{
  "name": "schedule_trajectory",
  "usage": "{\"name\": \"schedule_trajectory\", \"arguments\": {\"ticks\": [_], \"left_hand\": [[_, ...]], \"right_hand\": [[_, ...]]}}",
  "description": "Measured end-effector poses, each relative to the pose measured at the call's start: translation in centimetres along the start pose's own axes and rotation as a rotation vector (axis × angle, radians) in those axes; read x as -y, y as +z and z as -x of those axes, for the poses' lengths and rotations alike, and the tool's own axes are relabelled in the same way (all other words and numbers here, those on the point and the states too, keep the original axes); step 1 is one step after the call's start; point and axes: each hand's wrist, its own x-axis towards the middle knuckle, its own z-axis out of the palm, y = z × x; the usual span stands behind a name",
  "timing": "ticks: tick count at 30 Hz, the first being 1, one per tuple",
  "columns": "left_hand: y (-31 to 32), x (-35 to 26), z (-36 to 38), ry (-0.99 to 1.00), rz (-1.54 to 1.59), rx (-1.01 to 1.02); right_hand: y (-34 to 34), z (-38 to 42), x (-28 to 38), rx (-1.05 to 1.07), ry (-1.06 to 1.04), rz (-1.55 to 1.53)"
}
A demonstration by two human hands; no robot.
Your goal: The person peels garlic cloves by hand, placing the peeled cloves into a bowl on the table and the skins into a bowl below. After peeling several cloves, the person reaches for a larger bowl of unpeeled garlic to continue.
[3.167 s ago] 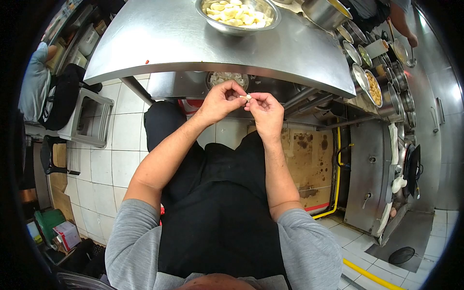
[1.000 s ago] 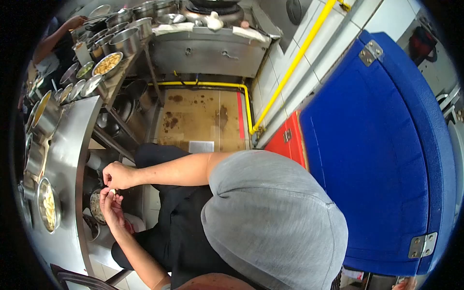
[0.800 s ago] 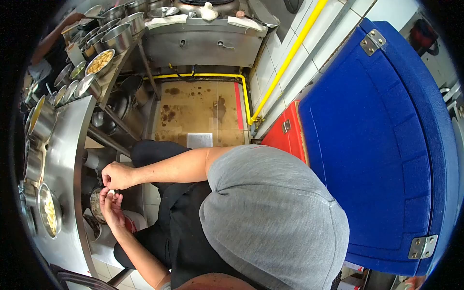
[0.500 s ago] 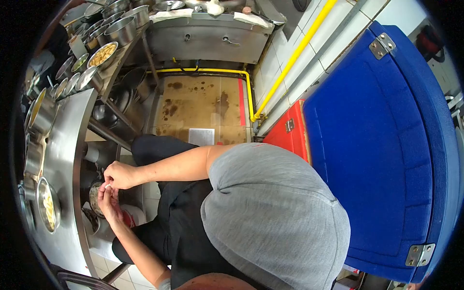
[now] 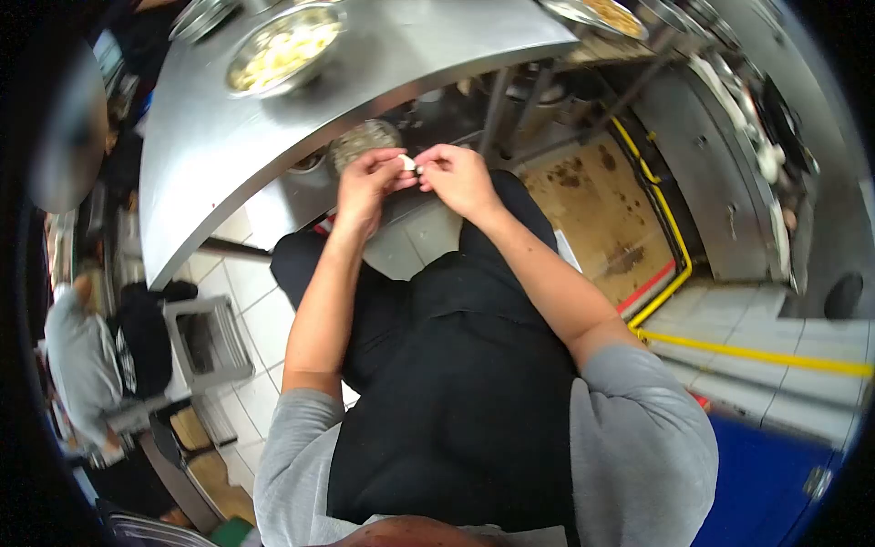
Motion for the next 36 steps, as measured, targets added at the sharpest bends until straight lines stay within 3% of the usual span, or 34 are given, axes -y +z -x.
{"name": "schedule_trajectory", "arguments": {"ticks": [2,4,6,7,9,10,12,15,19,22,24,28,36], "left_hand": [[0.2,0.0,0.1,-0.018,-0.012,-0.03],[0.2,0.0,0.6,-0.009,-0.14,0.027],[1.1,-2.5,2.5,-0.034,-0.383,-0.068],[0.6,-2.3,3.2,0.093,-0.527,-0.123],[-0.4,1.5,2.3,0.156,-0.335,-0.108],[-0.3,2.9,2.3,0.237,-0.447,-0.184],[-1.3,3.9,4.3,0.215,-0.166,-0.261],[-2.4,5.6,7.8,0.303,-0.281,-0.499],[-2.7,3.3,12.0,0.306,-0.357,-0.72],[-2.4,2.4,14.9,0.278,-0.446,-0.864],[-3.8,1.7,14.9,0.331,-0.445,-0.928],[-2.9,-0.4,18.2,0.303,-0.457,-1.033],[-2.7,-0.4,21.7,0.283,-0.419,-1.099]], "right_hand": [[0.3,0.2,0.1,0.016,-0.026,-0.005],[0.6,0.8,2.3,0.021,0.013,0.344],[0.8,0.7,2.0,0.113,0.012,0.317],[1.6,0.7,2.5,0.106,0.039,0.389],[-0.1,-0.9,-2.0,0.25,0.015,0.243],[-0.8,-1.2,-2.7,0.349,-0.087,0.284],[1.0,-1.9,-3.3,0.503,-0.123,0.316],[3.4,-1.3,-3.6,0.697,-0.132,0.393],[7.3,-1.7,-2.9,0.894,-0.126,0.269],[9.2,-3.2,-7.5,1.001,-0.23,0.193],[12.5,-6.1,-10.0,1.085,-0.075,0.08],[14.4,-1.1,-1.6,1.192,-0.168,-0.022],[16.1,1.5,-0.6,1.254,-0.312,-0.073]]}}
